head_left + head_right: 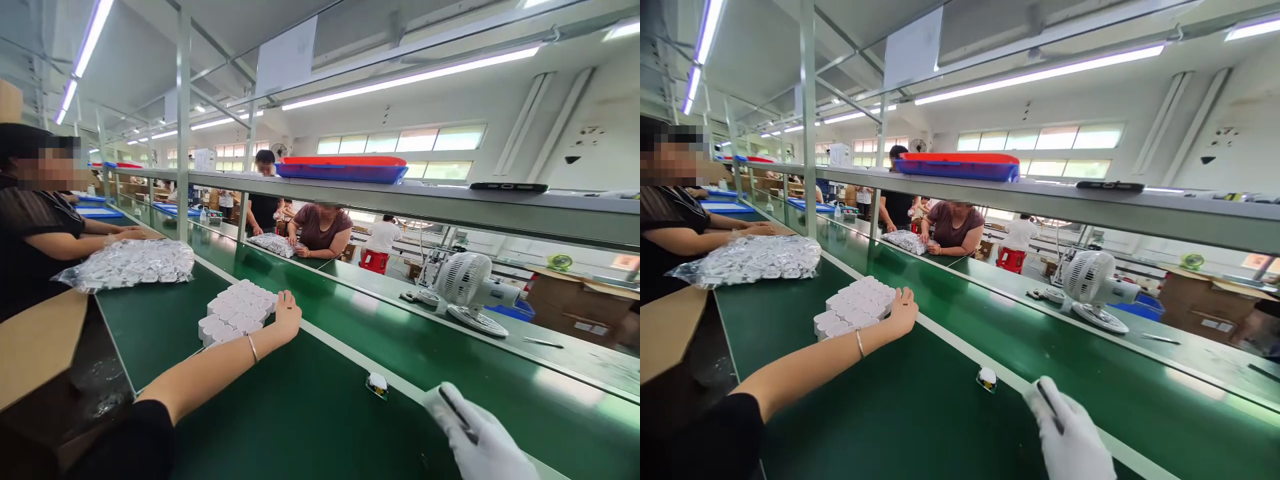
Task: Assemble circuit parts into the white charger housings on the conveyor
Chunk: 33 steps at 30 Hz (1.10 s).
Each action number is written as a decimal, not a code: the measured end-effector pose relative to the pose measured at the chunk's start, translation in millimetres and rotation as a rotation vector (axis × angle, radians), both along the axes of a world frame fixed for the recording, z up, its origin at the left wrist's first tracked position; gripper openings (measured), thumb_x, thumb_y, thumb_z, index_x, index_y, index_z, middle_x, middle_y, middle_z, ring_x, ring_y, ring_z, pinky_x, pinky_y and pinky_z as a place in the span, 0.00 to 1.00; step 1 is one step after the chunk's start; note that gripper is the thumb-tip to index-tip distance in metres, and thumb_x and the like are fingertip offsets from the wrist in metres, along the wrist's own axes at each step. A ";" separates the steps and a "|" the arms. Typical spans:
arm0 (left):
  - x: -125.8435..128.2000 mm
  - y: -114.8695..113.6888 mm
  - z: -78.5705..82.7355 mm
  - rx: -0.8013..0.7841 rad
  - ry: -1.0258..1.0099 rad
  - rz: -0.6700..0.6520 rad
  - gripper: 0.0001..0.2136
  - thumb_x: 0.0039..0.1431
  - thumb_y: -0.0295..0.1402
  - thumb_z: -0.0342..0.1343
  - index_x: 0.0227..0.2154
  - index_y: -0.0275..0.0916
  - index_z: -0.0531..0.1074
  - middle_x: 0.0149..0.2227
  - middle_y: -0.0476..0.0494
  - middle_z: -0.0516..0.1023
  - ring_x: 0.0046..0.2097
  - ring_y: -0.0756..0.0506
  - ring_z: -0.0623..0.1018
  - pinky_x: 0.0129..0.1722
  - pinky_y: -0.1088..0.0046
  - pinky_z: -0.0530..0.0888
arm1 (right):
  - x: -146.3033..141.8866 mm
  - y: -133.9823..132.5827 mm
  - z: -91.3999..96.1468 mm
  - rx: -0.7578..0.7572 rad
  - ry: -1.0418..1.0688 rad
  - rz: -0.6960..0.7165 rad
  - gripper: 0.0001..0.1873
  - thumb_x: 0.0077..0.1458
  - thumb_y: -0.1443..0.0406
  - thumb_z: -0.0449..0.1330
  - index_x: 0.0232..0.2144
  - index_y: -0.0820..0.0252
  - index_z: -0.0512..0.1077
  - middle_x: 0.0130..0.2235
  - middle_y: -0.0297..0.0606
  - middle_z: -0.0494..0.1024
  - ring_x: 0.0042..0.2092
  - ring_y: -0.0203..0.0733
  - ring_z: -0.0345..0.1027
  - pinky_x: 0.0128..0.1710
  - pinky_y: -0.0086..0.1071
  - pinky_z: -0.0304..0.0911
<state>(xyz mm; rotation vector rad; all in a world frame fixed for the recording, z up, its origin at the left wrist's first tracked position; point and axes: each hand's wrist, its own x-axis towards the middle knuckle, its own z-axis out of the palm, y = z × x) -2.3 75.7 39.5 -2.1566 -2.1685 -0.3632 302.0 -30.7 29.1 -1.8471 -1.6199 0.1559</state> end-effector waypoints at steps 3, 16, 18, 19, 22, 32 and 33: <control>18.9 -27.8 -6.7 -0.058 -0.063 -0.079 0.09 0.58 0.31 0.54 0.39 0.33 0.71 0.46 0.36 0.71 0.50 0.37 0.69 0.48 0.57 0.65 | 13.4 33.7 17.3 -0.059 -0.082 -0.187 0.27 0.55 0.53 0.43 0.47 0.57 0.71 0.49 0.49 0.72 0.47 0.55 0.69 0.41 0.40 0.66; 21.1 -76.7 -57.9 -0.140 -0.843 -0.239 0.34 0.48 0.33 0.60 0.58 0.39 0.53 0.48 0.40 0.69 0.49 0.42 0.70 0.50 0.66 0.64 | -13.5 79.5 -15.9 -0.014 -0.378 -0.036 0.29 0.56 0.57 0.43 0.57 0.63 0.60 0.59 0.50 0.61 0.57 0.57 0.57 0.50 0.48 0.60; 21.5 -72.9 -61.1 -0.181 -0.888 -0.221 0.36 0.45 0.34 0.62 0.58 0.38 0.55 0.48 0.39 0.68 0.50 0.41 0.69 0.50 0.67 0.64 | -32.5 77.2 -12.9 -0.129 -0.339 0.165 0.29 0.54 0.57 0.47 0.57 0.61 0.61 0.57 0.46 0.65 0.55 0.51 0.61 0.51 0.41 0.60; 21.7 -71.9 -61.9 -0.200 -0.897 -0.217 0.35 0.44 0.35 0.62 0.57 0.38 0.56 0.47 0.39 0.68 0.49 0.41 0.69 0.50 0.67 0.64 | -40.2 75.1 -12.2 -0.180 -0.333 0.248 0.28 0.52 0.58 0.49 0.55 0.59 0.63 0.55 0.44 0.68 0.54 0.50 0.63 0.50 0.38 0.60; 21.7 -71.5 -62.8 -0.235 -0.893 -0.224 0.33 0.43 0.37 0.62 0.54 0.39 0.60 0.45 0.42 0.69 0.46 0.41 0.70 0.48 0.66 0.65 | -53.9 65.4 -12.2 -0.229 -0.360 0.388 0.21 0.51 0.65 0.50 0.47 0.56 0.71 0.45 0.40 0.76 0.47 0.47 0.68 0.43 0.34 0.63; 21.4 -74.6 -60.9 -0.235 -0.889 -0.216 0.34 0.41 0.38 0.63 0.54 0.39 0.61 0.45 0.41 0.69 0.47 0.40 0.70 0.49 0.65 0.66 | -77.0 0.9 -54.1 -0.042 -0.174 0.294 0.17 0.51 0.63 0.53 0.44 0.49 0.72 0.40 0.36 0.78 0.42 0.43 0.72 0.40 0.32 0.67; 21.6 -75.3 -60.4 -0.230 -0.894 -0.223 0.35 0.41 0.38 0.63 0.55 0.39 0.60 0.47 0.40 0.68 0.48 0.39 0.70 0.49 0.65 0.66 | -80.2 -4.6 -61.0 -0.012 -0.193 0.318 0.17 0.50 0.64 0.53 0.44 0.49 0.72 0.42 0.36 0.78 0.44 0.44 0.71 0.42 0.33 0.67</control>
